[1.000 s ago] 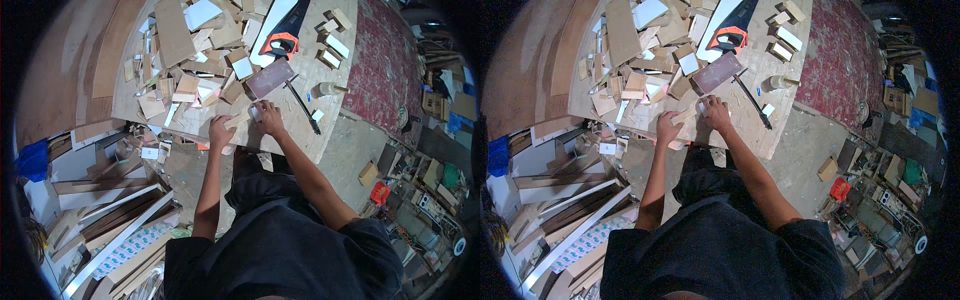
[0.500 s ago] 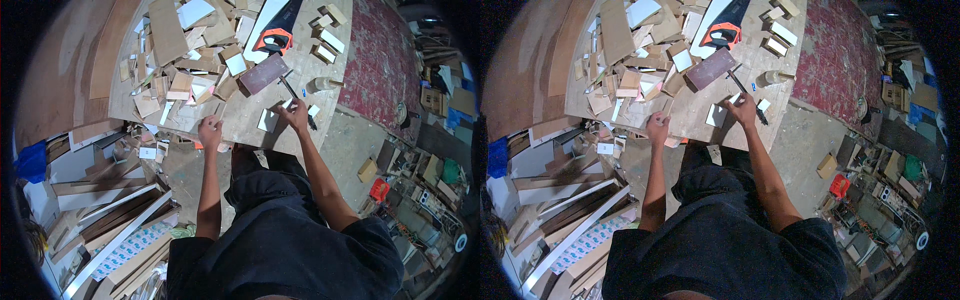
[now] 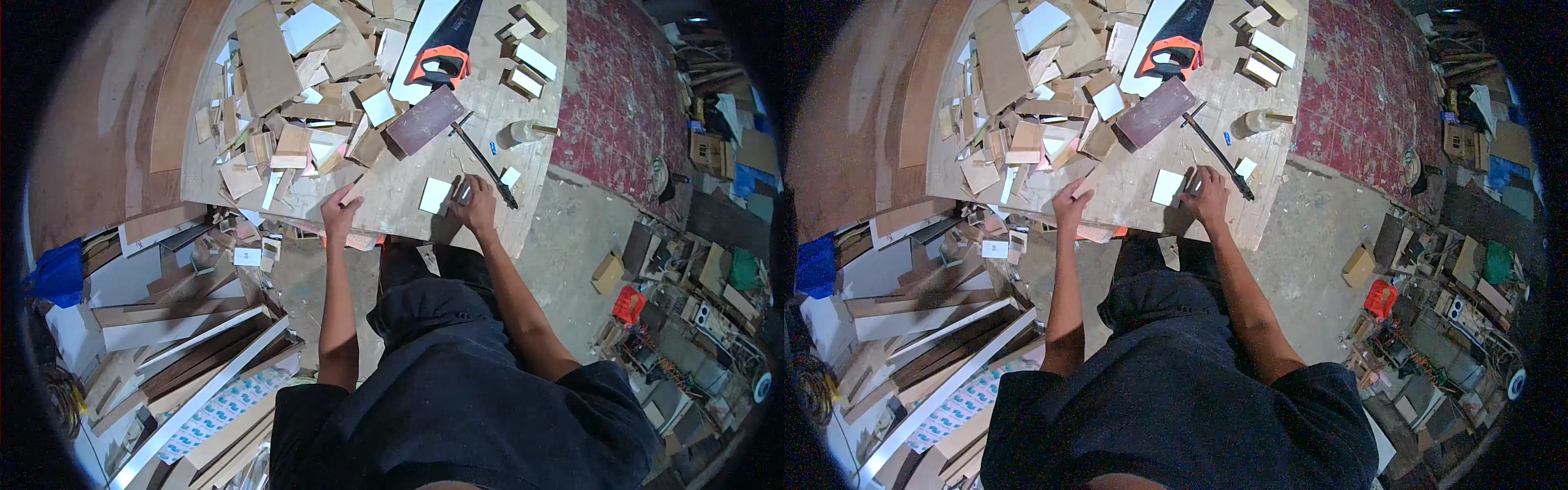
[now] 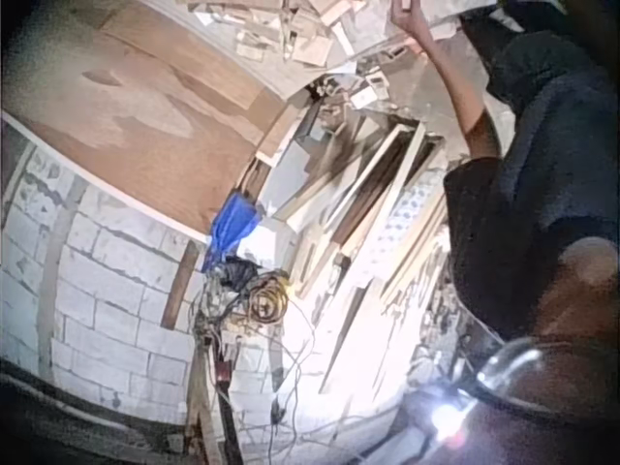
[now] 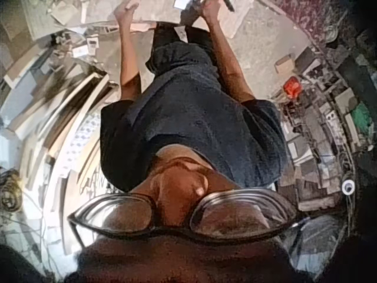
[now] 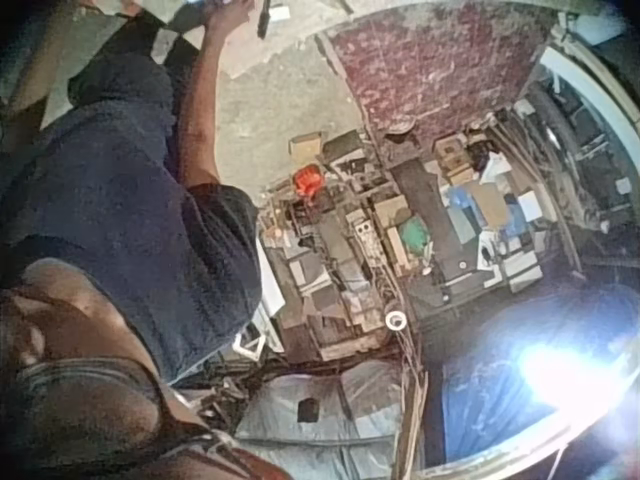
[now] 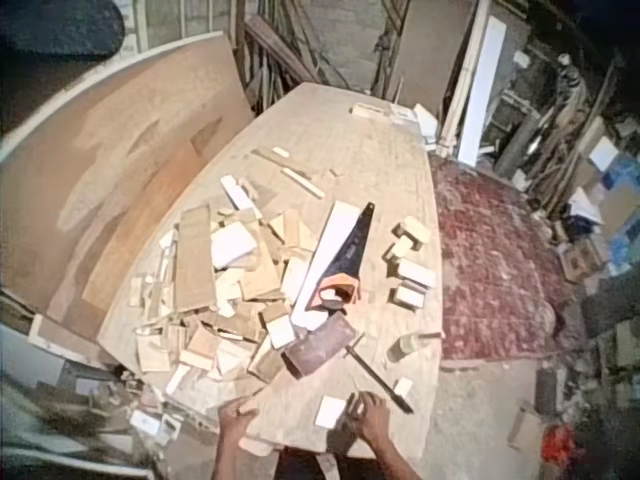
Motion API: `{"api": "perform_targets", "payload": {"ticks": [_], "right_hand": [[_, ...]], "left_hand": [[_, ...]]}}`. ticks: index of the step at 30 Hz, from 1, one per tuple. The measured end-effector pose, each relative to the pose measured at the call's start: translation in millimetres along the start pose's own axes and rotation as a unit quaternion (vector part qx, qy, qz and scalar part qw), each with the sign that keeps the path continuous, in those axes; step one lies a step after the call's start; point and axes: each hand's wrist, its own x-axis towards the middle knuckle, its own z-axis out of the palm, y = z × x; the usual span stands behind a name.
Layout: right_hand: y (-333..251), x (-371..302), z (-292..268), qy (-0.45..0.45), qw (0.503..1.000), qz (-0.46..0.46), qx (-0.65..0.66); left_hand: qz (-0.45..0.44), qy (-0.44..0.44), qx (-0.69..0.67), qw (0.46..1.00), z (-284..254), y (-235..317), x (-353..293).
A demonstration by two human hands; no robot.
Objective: Measure, mark, and glue small wooden blocks together on a workshop bench.
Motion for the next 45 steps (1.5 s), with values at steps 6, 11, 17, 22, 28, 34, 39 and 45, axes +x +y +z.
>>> {"api": "perform_targets", "payload": {"ticks": [6,11,17,22,28,34,39,45], "right_hand": [[-4.8,14.2,15.7,-0.119,0.949,0.057,0.287],[-34.0,27.8,-5.7,-0.228,0.908,-0.042,0.350],[14.0,32.6,-1.8,-0.190,0.965,-0.023,0.177],[33.4,35.0,-3.2,-0.089,0.994,-0.044,0.040],[23.9,54.2,9.4,-0.140,0.979,-0.145,-0.026],[33.8,53.0,0.0,-0.209,0.960,-0.124,0.142],[37.0,46.1,-31.7,-0.191,0.954,-0.058,0.225],[-19.9,23.2,-109.2,-0.121,0.937,0.058,0.323]], "left_hand": [[-0.035,-0.079,0.057,0.995,19.3,29.2,-15.6],[0.050,-0.189,-0.021,0.980,82.5,35.9,-3.7],[0.084,0.046,0.276,0.956,149.9,39.8,-22.8],[0.070,-0.047,0.452,0.888,183.7,37.5,-77.3],[0.154,-0.056,0.449,0.878,184.7,5.0,-72.6],[0.177,-0.056,0.287,0.940,176.9,21.0,-66.8],[0.219,-0.088,0.176,0.956,163.0,63.8,-69.9],[0.236,-0.087,0.059,0.966,124.3,131.5,-94.0]]}}
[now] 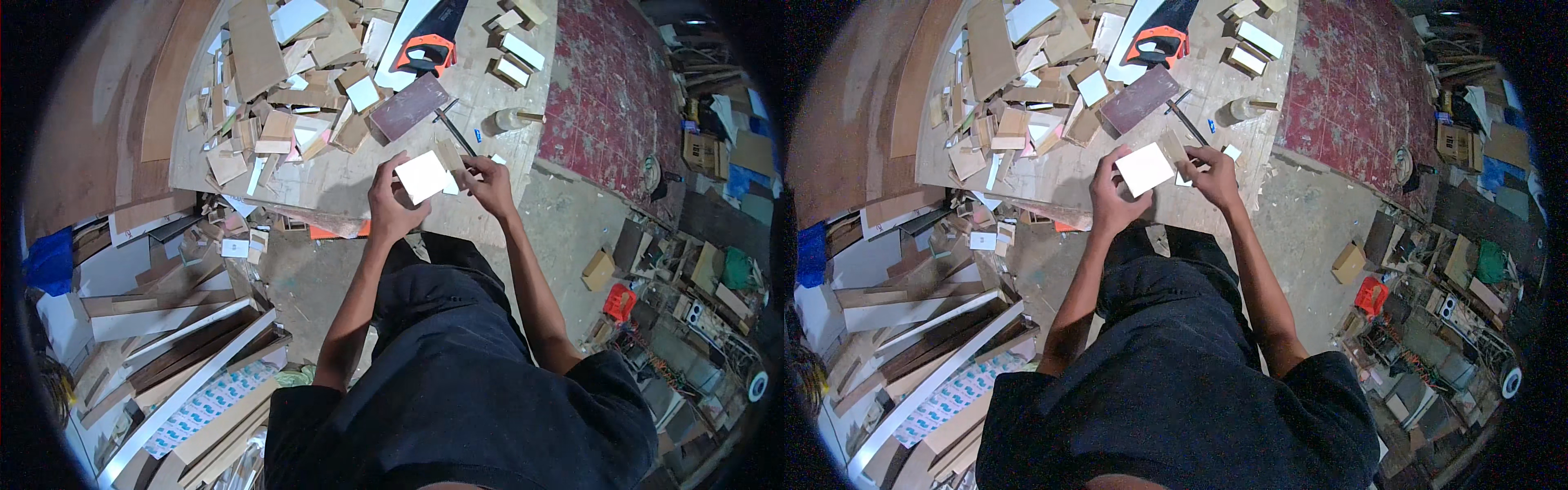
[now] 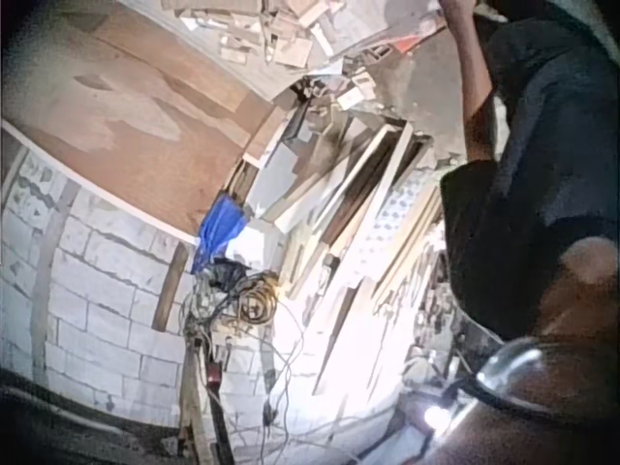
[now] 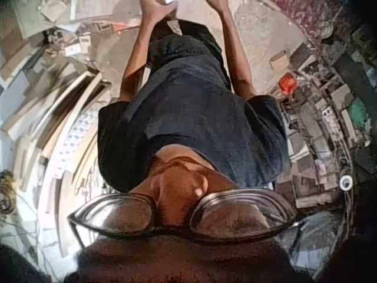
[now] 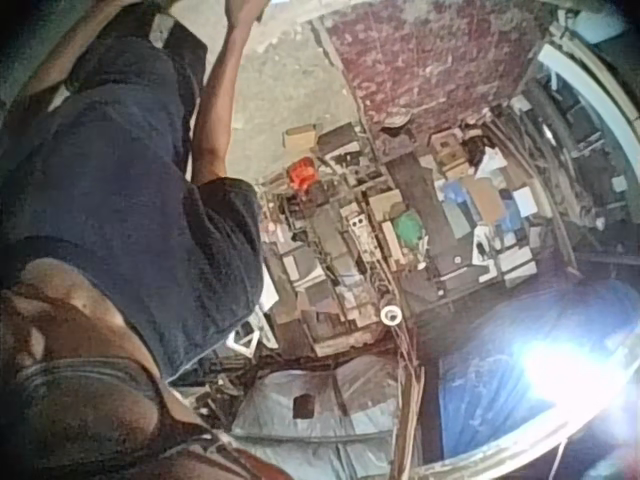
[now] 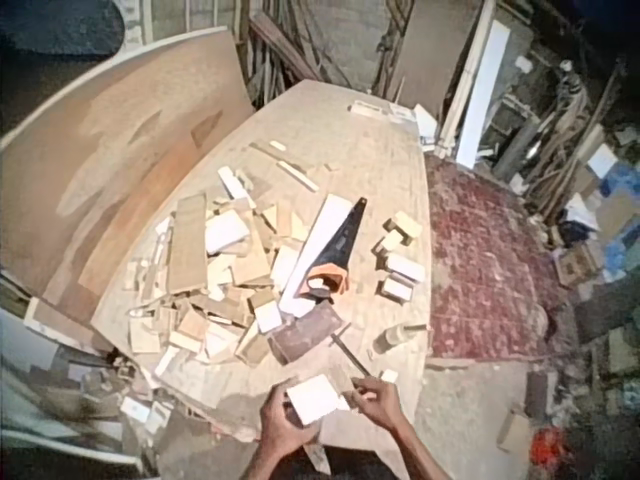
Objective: Measure, mark, and glue small wooden blocks together on a workshop bench.
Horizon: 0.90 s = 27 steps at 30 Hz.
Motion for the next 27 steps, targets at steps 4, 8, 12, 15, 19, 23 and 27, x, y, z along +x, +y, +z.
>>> {"api": "perform_targets", "payload": {"ticks": [4,8,12,15,19,23,27], "right_hand": [[-42.4,-23.6,-2.9,-0.001,0.991,-0.013,0.132],[-58.6,-34.2,-14.2,-0.036,0.974,-0.014,0.224],[-68.8,-35.6,-31.8,-0.098,0.943,-0.011,0.319],[-75.1,-39.5,-35.7,-0.088,0.934,-0.031,0.346],[-85.6,-48.1,-41.4,-0.069,0.903,-0.053,0.422],[-90.4,-54.5,-51.0,-0.075,0.896,-0.076,0.430],[-80.1,-55.1,-61.6,-0.056,0.894,-0.013,0.444]], "left_hand": [[0.037,-0.006,-0.030,0.999,-6.3,39.2,3.6],[0.059,-0.022,-0.043,0.997,-13.1,72.3,7.6],[0.046,-0.069,-0.096,0.992,-16.7,96.3,11.1],[0.048,-0.080,-0.132,0.987,-10.0,106.8,12.4],[0.058,-0.087,-0.153,0.983,-0.5,119.8,16.7],[0.075,-0.079,-0.184,0.977,1.9,125.7,17.9],[0.089,-0.060,-0.234,0.966,-8.3,124.6,15.5]]}}
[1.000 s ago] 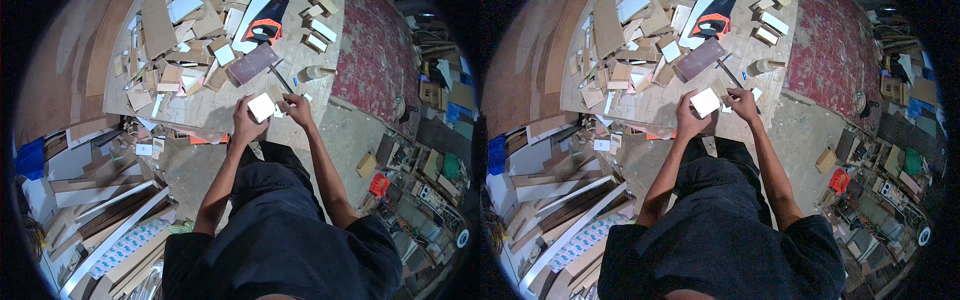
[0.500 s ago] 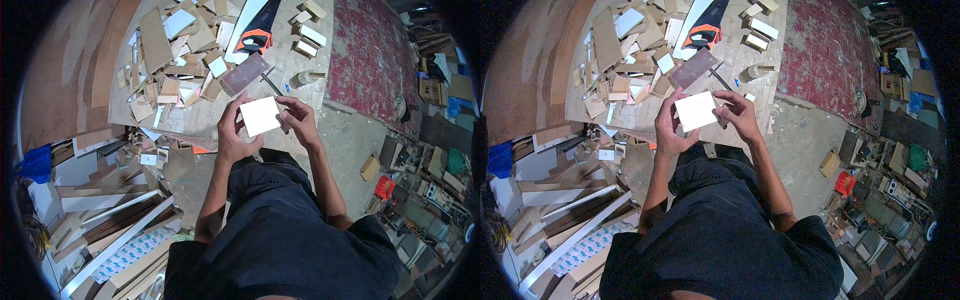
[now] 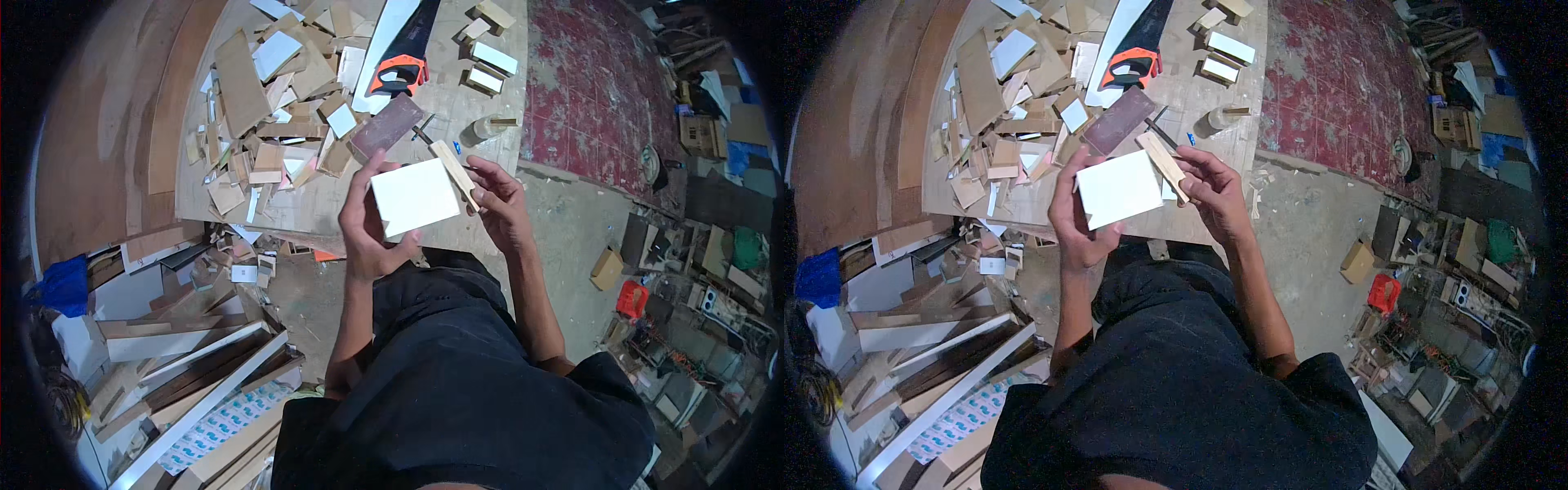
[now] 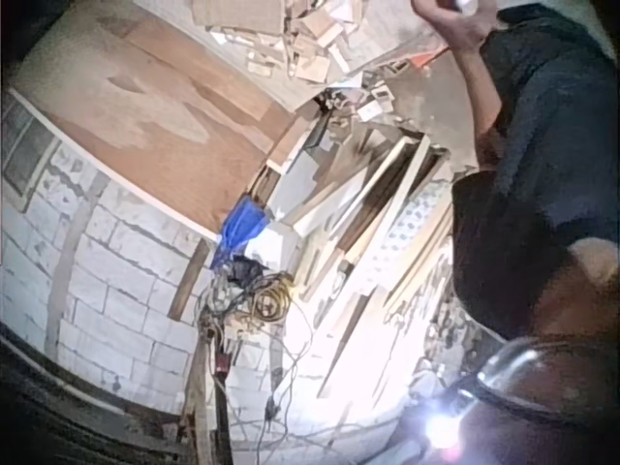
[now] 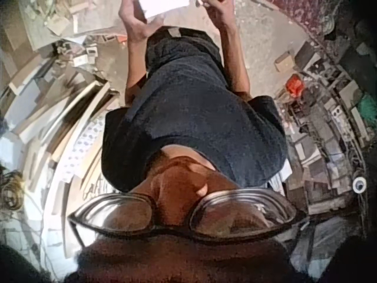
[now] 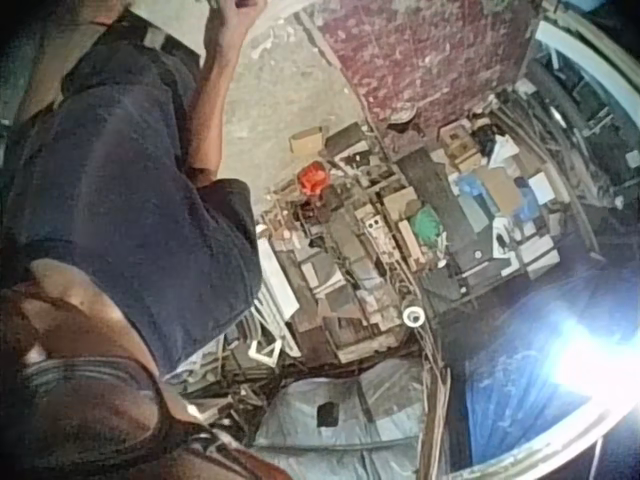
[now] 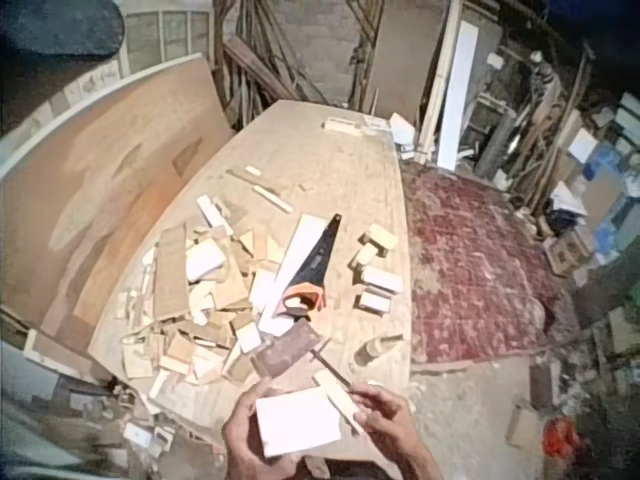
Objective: Measure, mark, and glue small wooden blocks together on a workshop bench.
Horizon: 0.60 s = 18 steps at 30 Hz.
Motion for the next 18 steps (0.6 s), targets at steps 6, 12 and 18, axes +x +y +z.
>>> {"api": "perform_targets", "payload": {"ticks": [6,12,18], "right_hand": [[2.6,-7.1,11.7,-0.020,0.995,0.041,0.093],[2.9,-8.9,19.2,-0.082,0.984,0.040,0.150],[6.5,-8.0,24.1,-0.089,0.980,0.076,0.164]], "left_hand": [[0.007,-0.009,-0.002,1.000,0.7,9.3,1.4],[-0.011,0.000,0.005,1.000,5.3,23.0,2.0],[-0.040,0.007,0.003,0.999,-3.3,27.8,-2.9]]}}
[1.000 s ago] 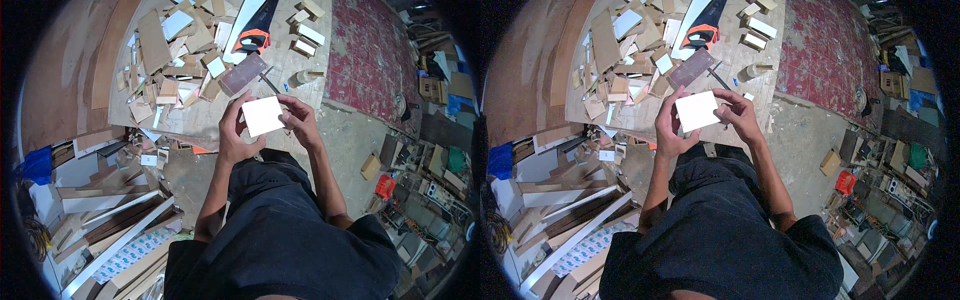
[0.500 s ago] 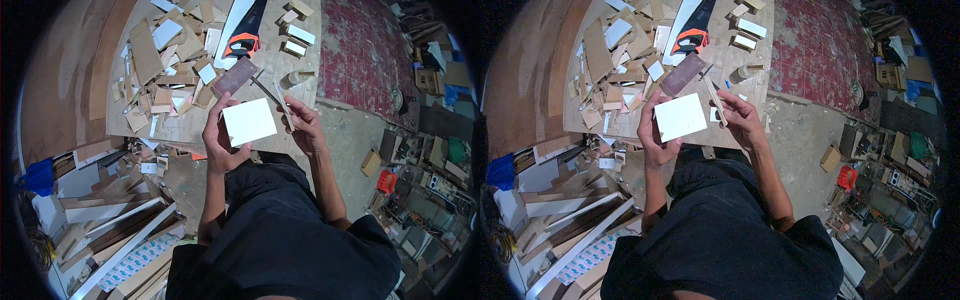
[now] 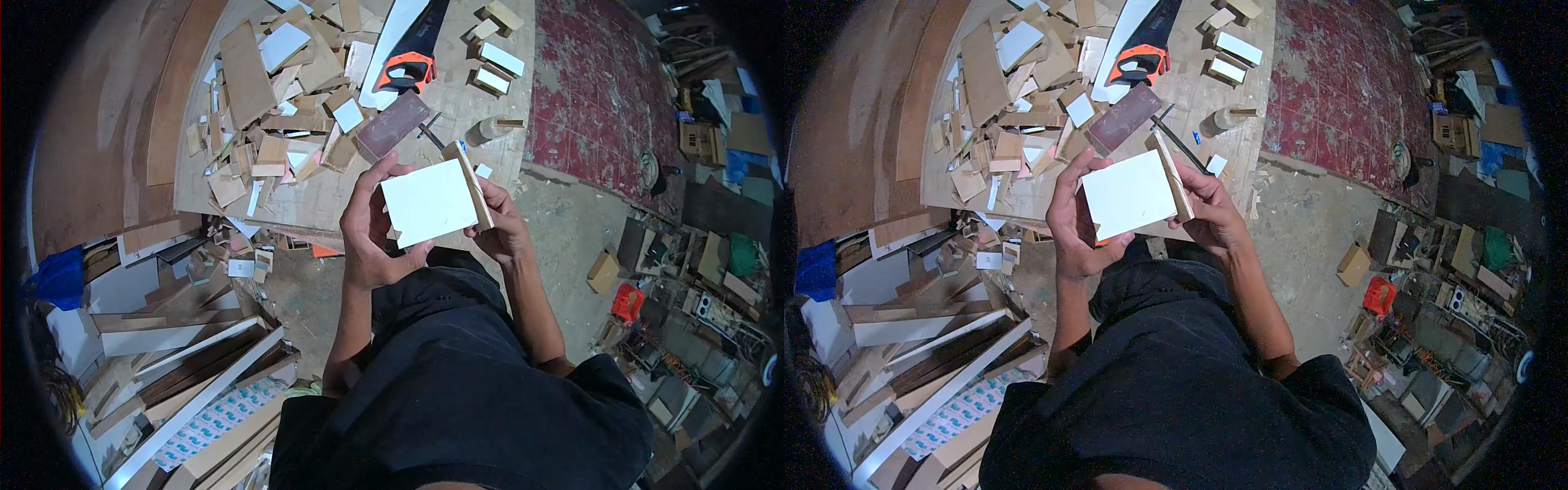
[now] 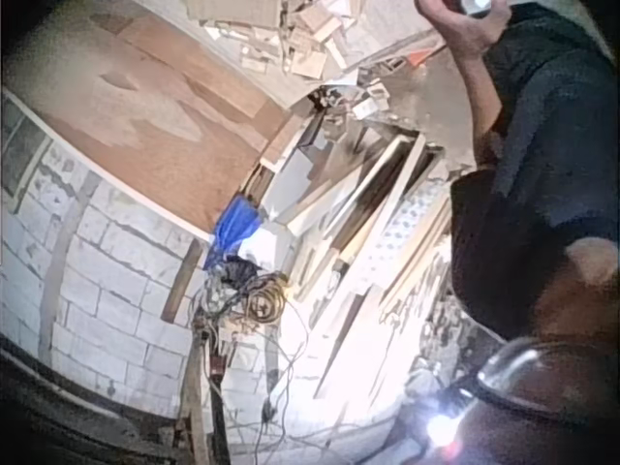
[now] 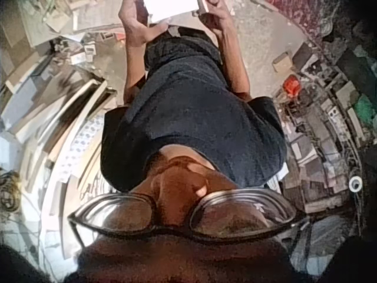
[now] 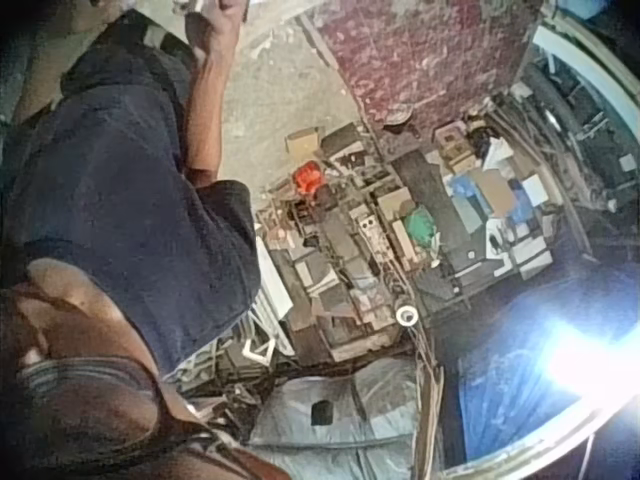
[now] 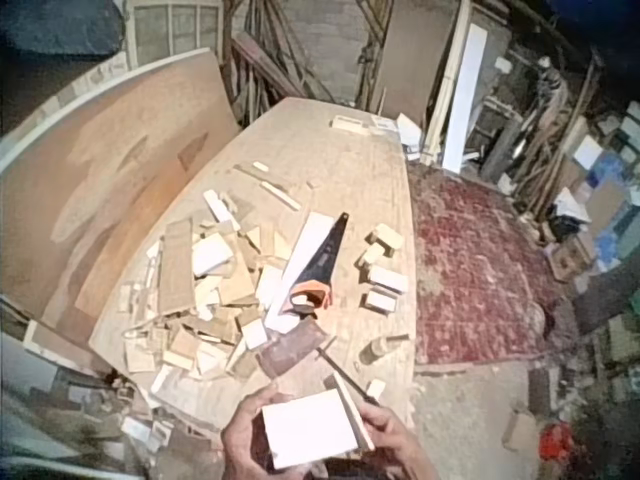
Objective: Measure, mark, and glue small wooden blocks together on a workshop bench.
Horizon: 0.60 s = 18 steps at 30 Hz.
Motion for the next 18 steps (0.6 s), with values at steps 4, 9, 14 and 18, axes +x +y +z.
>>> {"api": "perform_targets", "payload": {"ticks": [4,9,14,18], "right_hand": [[8.0,4.2,5.6,0.003,1.000,0.010,0.015],[7.1,16.0,11.0,0.055,0.997,0.028,0.036],[11.3,28.5,24.1,0.026,0.996,0.034,-0.082],[20.7,38.3,43.3,0.106,0.901,-0.019,-0.419]], "left_hand": [[-0.007,0.005,-0.016,1.000,-10.8,-0.5,-0.4],[-0.055,0.035,0.046,0.997,-61.4,-40.8,-3.5],[-0.180,0.068,0.329,0.925,-129.8,-172.8,-25.1],[-0.146,0.034,0.281,0.948,-161.5,-230.6,-41.7]]}}
